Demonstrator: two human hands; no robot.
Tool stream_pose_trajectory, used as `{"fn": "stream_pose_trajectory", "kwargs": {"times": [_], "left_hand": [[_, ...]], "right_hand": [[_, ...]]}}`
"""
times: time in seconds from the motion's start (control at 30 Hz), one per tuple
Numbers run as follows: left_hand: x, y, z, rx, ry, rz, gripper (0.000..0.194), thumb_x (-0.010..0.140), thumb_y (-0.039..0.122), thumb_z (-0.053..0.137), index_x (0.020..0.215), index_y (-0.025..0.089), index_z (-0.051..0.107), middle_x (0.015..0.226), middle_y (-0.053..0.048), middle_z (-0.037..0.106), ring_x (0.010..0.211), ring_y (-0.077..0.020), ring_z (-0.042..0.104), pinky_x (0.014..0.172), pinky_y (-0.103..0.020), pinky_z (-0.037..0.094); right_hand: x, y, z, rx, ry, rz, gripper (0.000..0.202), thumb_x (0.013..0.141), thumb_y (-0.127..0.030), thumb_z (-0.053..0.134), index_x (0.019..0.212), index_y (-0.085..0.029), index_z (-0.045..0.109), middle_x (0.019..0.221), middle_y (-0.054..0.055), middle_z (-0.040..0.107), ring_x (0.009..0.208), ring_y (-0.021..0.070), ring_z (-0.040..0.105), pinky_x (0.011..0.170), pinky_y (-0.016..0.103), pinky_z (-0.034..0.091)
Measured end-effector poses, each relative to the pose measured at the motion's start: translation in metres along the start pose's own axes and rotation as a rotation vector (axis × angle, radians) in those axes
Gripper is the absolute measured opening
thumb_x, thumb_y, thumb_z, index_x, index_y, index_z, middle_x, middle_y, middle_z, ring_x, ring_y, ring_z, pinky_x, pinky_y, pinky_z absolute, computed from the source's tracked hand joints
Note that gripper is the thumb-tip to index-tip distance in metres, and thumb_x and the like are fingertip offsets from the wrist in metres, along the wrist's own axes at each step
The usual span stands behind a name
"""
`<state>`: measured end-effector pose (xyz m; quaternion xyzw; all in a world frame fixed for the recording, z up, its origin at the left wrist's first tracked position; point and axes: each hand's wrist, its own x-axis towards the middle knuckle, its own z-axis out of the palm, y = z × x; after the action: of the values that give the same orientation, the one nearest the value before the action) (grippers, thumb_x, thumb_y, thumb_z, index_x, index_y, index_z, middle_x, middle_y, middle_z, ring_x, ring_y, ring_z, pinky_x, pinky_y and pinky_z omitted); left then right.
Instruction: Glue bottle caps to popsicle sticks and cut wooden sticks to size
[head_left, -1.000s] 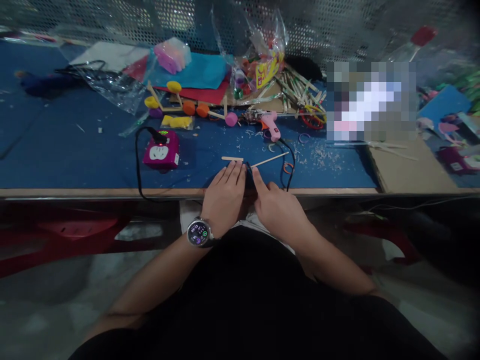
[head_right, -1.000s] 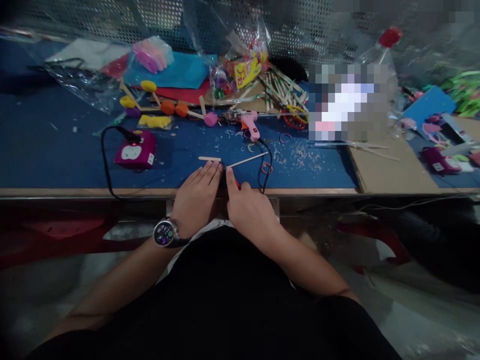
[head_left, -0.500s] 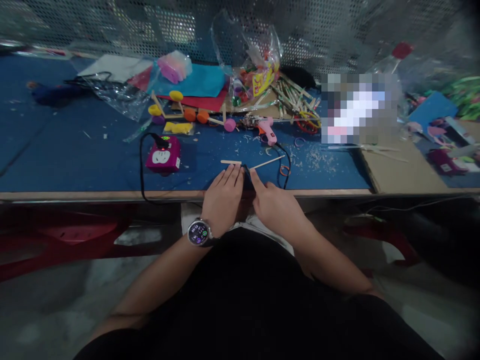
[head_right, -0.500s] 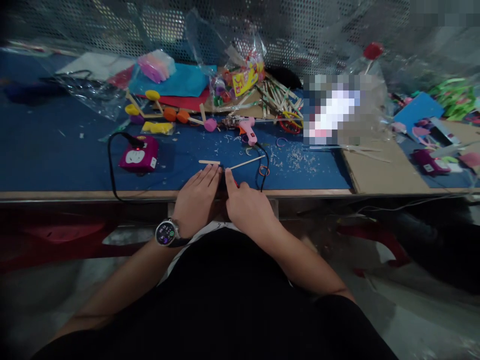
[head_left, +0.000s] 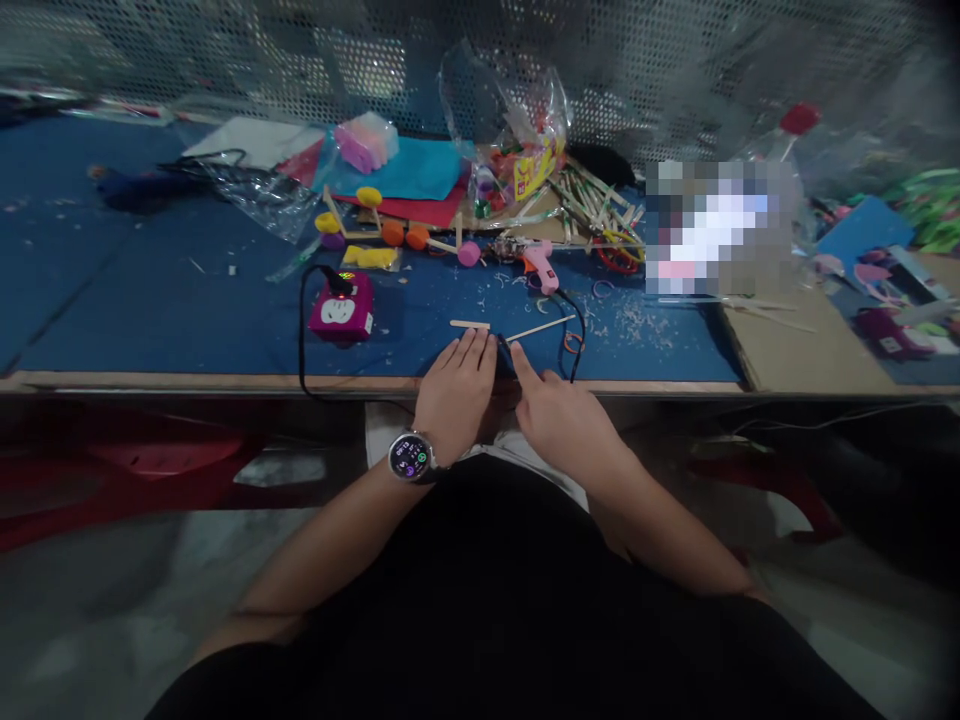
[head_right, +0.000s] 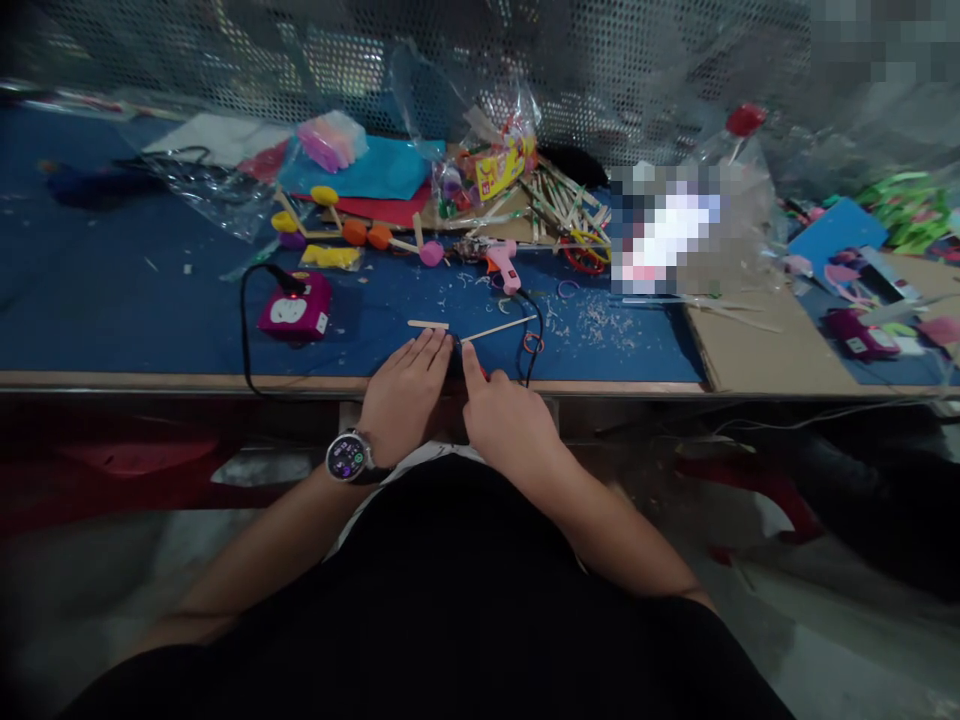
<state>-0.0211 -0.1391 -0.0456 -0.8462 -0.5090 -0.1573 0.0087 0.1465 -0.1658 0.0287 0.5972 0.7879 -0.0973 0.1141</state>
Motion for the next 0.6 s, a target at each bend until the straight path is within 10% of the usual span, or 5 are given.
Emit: {"fn": "stream_pose_trajectory", "kwargs": {"times": [0.6], "left_hand": [[0.004, 0.002, -0.003, 0.004, -0.034, -0.012, 0.066, 0.105, 0.026, 0.061, 0.163, -0.005, 0.052, 0.170, -0.029, 0.052, 0.162, -0.0369, 0.050, 0.135, -0.050, 0.044]], "right_hand": [[0.001, 0.007, -0.012, 0.033, 0.006, -0.031, 0.073, 0.111, -0.026, 0.038, 0.181, -0.016, 0.020, 0.122, 0.020, 0.078, 0.103, 0.0307, 0.077, 0.091, 0.042, 0.058]]}}
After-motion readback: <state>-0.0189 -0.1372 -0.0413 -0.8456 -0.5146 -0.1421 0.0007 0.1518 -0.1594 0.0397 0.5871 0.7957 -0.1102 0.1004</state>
